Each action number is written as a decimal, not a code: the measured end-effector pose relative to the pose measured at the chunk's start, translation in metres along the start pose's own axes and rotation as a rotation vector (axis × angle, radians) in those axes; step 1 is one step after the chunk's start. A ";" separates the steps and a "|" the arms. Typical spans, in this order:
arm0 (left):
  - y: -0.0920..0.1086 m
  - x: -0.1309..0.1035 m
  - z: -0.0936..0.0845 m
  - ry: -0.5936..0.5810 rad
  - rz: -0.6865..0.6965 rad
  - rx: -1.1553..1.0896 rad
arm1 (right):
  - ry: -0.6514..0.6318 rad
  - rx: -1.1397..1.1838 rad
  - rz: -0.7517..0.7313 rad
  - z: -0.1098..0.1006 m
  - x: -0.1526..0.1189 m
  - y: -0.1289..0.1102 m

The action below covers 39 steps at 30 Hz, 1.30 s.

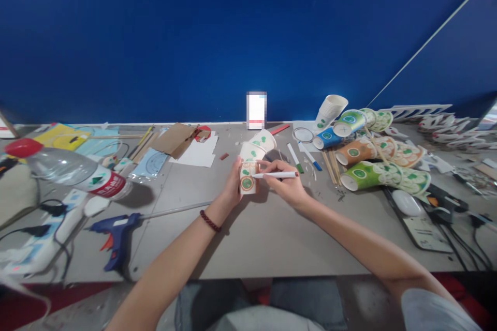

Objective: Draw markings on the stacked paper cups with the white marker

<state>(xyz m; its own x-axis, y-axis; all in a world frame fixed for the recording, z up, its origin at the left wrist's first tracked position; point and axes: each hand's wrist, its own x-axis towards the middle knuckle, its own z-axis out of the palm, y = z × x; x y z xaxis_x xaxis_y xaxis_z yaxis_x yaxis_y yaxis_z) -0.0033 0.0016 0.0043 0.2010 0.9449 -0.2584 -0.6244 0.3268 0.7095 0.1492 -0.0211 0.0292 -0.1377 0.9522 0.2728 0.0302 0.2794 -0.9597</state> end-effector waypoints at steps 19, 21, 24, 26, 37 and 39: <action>0.007 0.006 0.002 0.148 -0.020 -0.101 | -0.083 0.047 0.033 0.004 -0.009 0.002; 0.007 0.005 0.002 0.155 -0.012 -0.114 | -0.100 0.053 0.036 0.004 -0.009 0.003; 0.007 0.005 0.002 0.163 -0.019 -0.125 | -0.108 0.055 0.045 0.004 -0.009 0.005; 0.007 0.005 0.001 0.172 -0.023 -0.126 | -0.106 0.056 0.047 0.004 -0.009 0.005; 0.005 0.007 -0.001 0.174 -0.020 -0.109 | -0.081 0.045 0.066 0.005 -0.010 0.006; 0.005 0.007 -0.002 0.174 -0.023 -0.106 | -0.079 0.036 0.065 0.006 -0.010 0.005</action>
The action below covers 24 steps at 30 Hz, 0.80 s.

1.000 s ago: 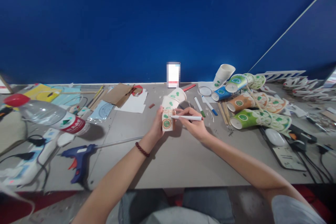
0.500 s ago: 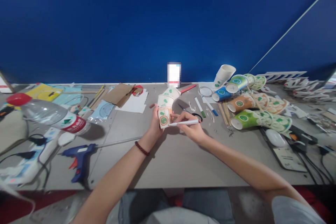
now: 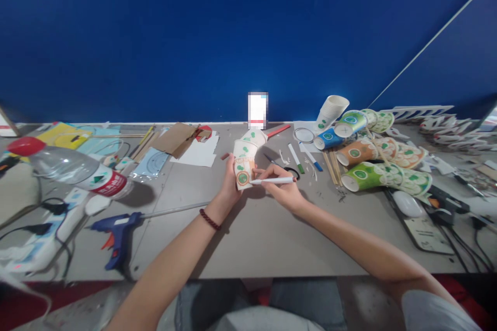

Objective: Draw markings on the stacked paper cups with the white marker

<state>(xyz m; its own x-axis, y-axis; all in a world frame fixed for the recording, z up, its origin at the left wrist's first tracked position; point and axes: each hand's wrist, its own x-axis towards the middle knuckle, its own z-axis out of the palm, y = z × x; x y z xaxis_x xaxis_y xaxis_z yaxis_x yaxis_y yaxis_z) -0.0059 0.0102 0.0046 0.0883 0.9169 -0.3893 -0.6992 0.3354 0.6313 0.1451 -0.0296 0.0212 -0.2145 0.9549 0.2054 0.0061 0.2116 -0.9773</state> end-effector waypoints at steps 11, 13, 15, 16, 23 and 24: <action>-0.002 0.002 -0.003 -0.030 0.033 0.017 | -0.010 0.002 -0.013 0.000 0.000 0.000; -0.002 0.001 -0.003 -0.029 0.042 0.017 | -0.011 0.003 -0.003 0.000 0.000 -0.001; -0.001 0.000 -0.003 -0.033 0.046 0.015 | -0.025 0.002 0.006 0.000 0.000 -0.002; -0.001 0.000 -0.003 -0.035 0.038 0.016 | -0.037 0.000 0.008 0.000 0.000 -0.002; -0.002 0.001 -0.004 -0.049 0.027 0.000 | -0.044 0.002 -0.016 -0.001 0.000 -0.001; -0.003 0.002 -0.004 -0.047 0.032 0.004 | -0.030 0.005 -0.019 -0.002 0.001 -0.001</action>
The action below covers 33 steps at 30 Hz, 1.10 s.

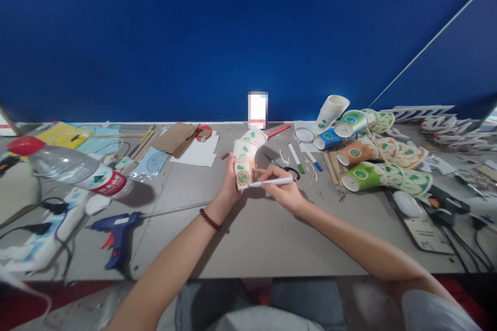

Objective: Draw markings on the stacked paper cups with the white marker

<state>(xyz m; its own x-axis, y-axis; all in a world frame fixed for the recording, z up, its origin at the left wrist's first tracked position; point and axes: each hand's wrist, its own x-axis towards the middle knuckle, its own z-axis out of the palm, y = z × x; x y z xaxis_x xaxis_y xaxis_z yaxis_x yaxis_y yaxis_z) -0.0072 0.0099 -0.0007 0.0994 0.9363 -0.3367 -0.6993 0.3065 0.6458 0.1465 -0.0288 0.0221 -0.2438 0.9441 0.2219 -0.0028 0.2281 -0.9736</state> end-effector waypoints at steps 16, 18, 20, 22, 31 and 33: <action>0.001 0.000 0.002 0.014 -0.021 0.009 | 0.022 0.005 0.019 0.001 0.000 0.002; 0.001 0.000 0.002 0.012 -0.022 0.018 | 0.042 -0.002 0.016 0.001 0.000 0.002; 0.001 0.000 0.002 0.010 -0.015 0.019 | 0.043 0.000 0.015 0.001 0.000 0.003; 0.001 0.000 0.002 0.018 -0.013 0.013 | 0.022 0.013 0.018 0.001 0.000 0.004; 0.003 -0.002 0.005 0.033 -0.035 0.036 | 0.057 0.002 -0.008 0.001 0.000 0.003; 0.002 -0.002 0.004 0.026 -0.023 0.037 | 0.055 -0.002 -0.005 0.001 0.000 0.004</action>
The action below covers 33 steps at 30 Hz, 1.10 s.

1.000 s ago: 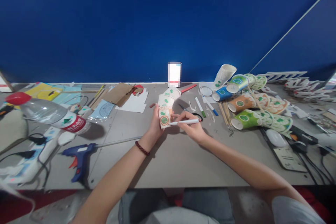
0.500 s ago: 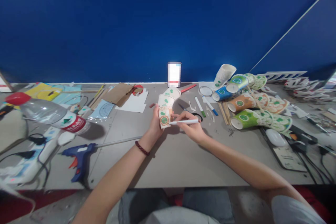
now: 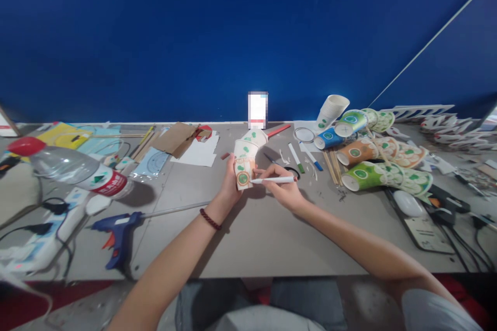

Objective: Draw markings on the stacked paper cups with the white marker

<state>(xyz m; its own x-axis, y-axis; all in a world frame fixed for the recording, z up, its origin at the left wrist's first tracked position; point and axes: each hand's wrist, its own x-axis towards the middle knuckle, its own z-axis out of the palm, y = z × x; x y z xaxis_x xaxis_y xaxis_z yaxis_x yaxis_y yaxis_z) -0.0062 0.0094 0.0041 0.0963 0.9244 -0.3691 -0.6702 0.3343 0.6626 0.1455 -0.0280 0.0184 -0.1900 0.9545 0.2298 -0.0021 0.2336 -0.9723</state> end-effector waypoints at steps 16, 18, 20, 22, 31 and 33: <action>0.002 -0.001 0.001 0.027 -0.033 -0.047 | -0.036 0.040 0.007 0.002 -0.001 0.002; 0.002 -0.001 0.001 0.024 -0.024 -0.045 | -0.056 0.053 -0.002 0.002 -0.002 0.003; 0.002 -0.001 0.001 0.017 -0.024 -0.037 | -0.046 0.054 -0.004 0.001 -0.002 0.003; 0.002 -0.001 0.001 0.020 -0.031 -0.024 | -0.011 0.042 -0.003 0.001 -0.001 0.003; 0.000 0.002 -0.001 0.003 -0.006 -0.042 | -0.030 0.047 0.031 0.000 -0.001 0.003; 0.000 0.002 0.000 0.008 -0.011 -0.043 | -0.032 0.046 0.031 -0.001 -0.001 0.002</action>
<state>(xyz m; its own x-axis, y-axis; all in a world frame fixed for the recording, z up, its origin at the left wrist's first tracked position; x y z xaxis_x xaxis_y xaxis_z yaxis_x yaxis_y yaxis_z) -0.0061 0.0109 0.0036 0.0981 0.9190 -0.3819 -0.7002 0.3365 0.6297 0.1462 -0.0280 0.0161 -0.2219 0.9545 0.1992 -0.0403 0.1951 -0.9800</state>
